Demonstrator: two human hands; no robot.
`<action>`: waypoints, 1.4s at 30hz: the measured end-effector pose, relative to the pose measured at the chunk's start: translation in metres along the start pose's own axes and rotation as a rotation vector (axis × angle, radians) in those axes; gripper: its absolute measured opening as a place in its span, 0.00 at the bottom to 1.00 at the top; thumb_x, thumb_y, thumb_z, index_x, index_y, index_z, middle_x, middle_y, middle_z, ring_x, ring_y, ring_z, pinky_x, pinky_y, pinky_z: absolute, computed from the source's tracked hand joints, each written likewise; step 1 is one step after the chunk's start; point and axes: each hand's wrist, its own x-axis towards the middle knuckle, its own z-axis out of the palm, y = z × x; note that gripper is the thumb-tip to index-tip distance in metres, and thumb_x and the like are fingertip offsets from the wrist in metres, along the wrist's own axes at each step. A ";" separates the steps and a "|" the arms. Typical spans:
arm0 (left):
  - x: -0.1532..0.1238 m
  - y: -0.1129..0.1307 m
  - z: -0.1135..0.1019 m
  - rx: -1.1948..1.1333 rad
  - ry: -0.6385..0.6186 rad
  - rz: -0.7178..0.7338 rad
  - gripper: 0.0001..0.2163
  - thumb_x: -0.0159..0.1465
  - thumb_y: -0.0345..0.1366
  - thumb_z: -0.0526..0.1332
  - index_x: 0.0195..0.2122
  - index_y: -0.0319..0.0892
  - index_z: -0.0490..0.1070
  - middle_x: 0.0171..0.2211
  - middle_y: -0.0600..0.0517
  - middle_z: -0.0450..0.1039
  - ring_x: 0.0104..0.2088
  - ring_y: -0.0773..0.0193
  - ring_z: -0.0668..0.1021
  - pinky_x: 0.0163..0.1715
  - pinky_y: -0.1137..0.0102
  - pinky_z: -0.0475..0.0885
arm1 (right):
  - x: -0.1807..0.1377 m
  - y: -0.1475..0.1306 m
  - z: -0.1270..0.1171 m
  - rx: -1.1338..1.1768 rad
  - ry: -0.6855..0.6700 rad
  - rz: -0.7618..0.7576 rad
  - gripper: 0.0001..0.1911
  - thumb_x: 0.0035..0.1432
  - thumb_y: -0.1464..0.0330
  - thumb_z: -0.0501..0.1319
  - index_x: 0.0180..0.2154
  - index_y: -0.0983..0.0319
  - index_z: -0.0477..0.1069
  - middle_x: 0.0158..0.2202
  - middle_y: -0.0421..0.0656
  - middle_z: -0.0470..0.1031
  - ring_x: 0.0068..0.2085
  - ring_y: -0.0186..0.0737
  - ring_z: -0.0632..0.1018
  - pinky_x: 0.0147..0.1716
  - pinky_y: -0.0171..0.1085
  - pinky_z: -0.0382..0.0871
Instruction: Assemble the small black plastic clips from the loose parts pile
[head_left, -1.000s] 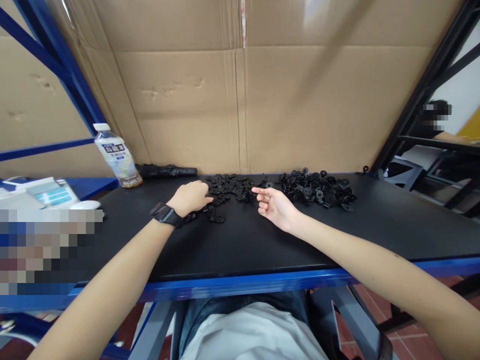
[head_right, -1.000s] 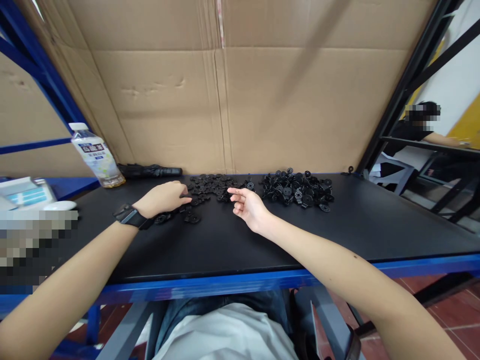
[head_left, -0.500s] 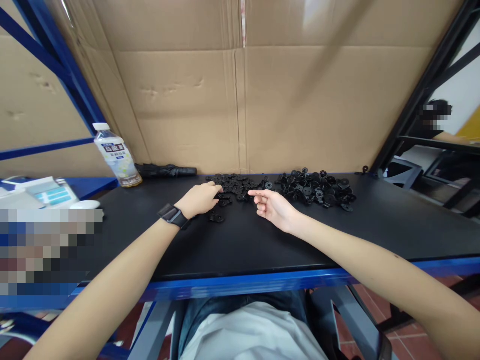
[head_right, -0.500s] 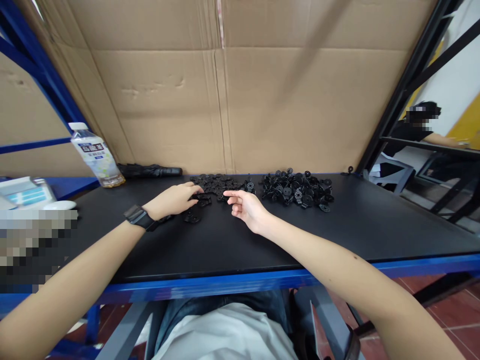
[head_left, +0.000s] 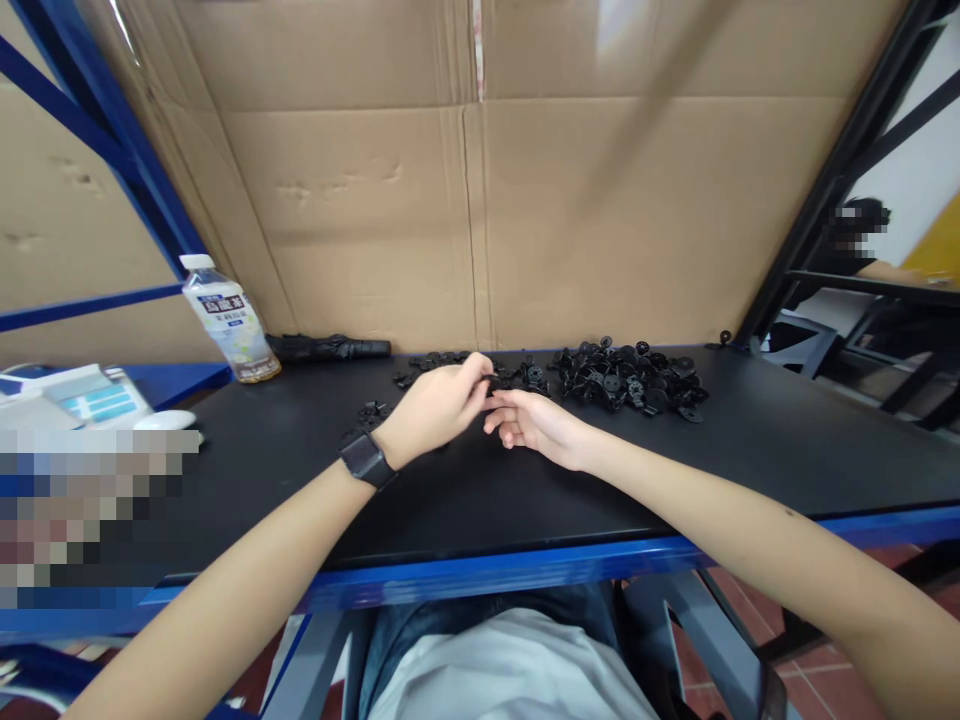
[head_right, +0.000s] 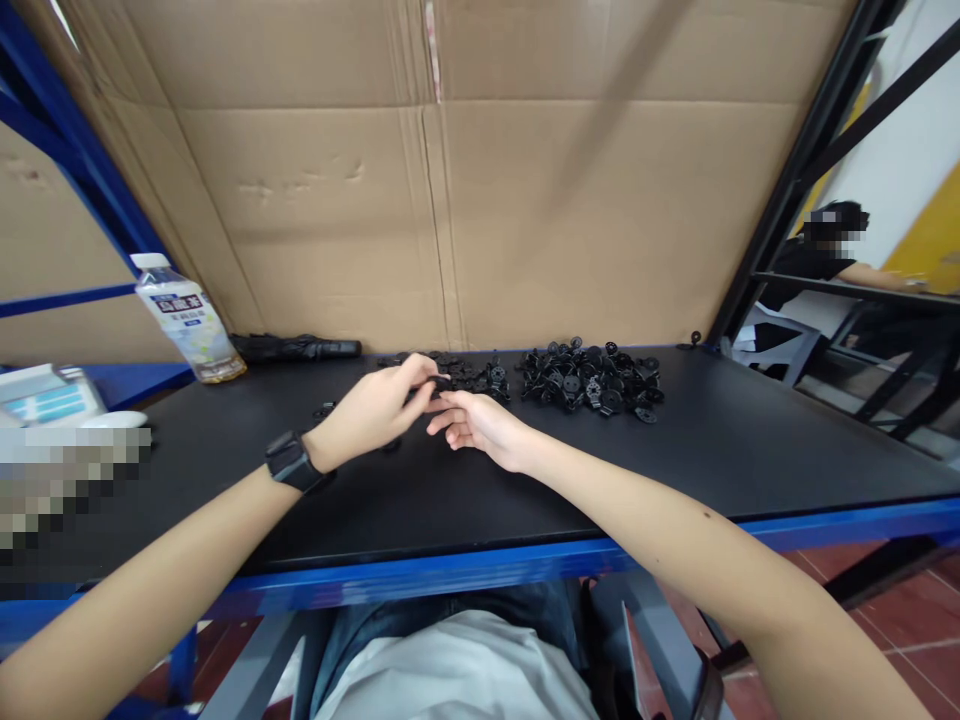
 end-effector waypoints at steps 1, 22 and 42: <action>0.000 0.007 0.002 -0.025 0.005 0.039 0.08 0.65 0.31 0.47 0.44 0.40 0.59 0.39 0.48 0.73 0.38 0.62 0.77 0.36 0.71 0.69 | 0.000 0.001 0.001 0.001 -0.015 -0.015 0.11 0.57 0.67 0.51 0.30 0.64 0.70 0.26 0.42 0.72 0.22 0.31 0.67 0.25 0.32 0.61; -0.005 0.012 0.005 0.265 -0.087 0.114 0.10 0.66 0.32 0.46 0.37 0.38 0.66 0.26 0.49 0.74 0.28 0.60 0.77 0.28 0.69 0.68 | 0.002 0.000 0.004 0.085 -0.021 -0.041 0.14 0.52 0.64 0.47 0.24 0.64 0.66 0.22 0.41 0.67 0.20 0.31 0.64 0.24 0.33 0.58; -0.007 0.018 0.009 0.382 -0.163 0.282 0.03 0.62 0.26 0.51 0.34 0.37 0.62 0.25 0.48 0.70 0.24 0.59 0.75 0.23 0.69 0.67 | 0.000 0.000 0.005 -0.008 0.038 0.002 0.11 0.48 0.70 0.47 0.20 0.64 0.65 0.20 0.42 0.66 0.19 0.31 0.64 0.23 0.34 0.59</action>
